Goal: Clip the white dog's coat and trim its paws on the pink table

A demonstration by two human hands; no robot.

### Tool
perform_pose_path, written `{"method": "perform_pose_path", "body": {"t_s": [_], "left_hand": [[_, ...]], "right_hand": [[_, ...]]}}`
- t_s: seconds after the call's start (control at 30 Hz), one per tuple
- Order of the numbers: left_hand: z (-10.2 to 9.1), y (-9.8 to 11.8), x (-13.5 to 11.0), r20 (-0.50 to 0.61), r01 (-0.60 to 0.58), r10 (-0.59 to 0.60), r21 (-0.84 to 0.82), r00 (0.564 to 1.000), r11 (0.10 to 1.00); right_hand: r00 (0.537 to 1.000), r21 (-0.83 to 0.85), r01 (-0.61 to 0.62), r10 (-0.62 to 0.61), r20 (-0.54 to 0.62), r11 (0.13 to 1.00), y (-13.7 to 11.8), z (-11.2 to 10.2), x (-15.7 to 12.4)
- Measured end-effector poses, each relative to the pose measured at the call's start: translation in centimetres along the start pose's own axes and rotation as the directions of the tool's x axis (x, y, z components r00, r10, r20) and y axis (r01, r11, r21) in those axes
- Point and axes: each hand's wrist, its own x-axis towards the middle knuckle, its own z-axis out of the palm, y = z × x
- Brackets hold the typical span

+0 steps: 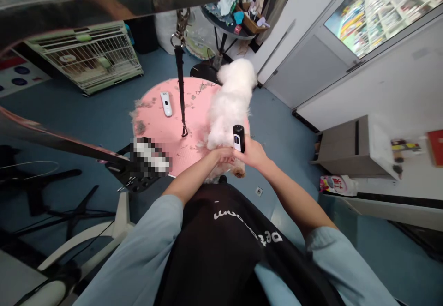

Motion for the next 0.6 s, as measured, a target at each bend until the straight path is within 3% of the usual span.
{"method": "perform_pose_path", "body": {"t_s": [0.1,0.23,0.43,0.6], "left_hand": [[0.1,-0.1,0.2,0.018,0.007,-0.007,0.012,1.0,1.0],[0.0,-0.5,0.3,-0.033,0.005,-0.005,0.011,0.999,1.0],[-0.2,-0.3,0.4,-0.097,0.014,-0.012,0.017,0.995,1.0],[-0.3,-0.7,0.7,-0.096,0.021,-0.02,0.012,0.995,1.0]], "right_hand": [[0.996,0.02,-0.041,0.039,0.074,0.999,-0.2,1.1,-0.4],[0.994,0.089,-0.082,0.075,0.082,0.993,0.2,1.1,-0.7],[0.988,0.126,-0.119,0.13,-0.08,0.985,1.3,0.7,-1.0],[0.994,0.164,-0.112,0.109,0.024,0.98,0.9,1.9,-1.3]]}}
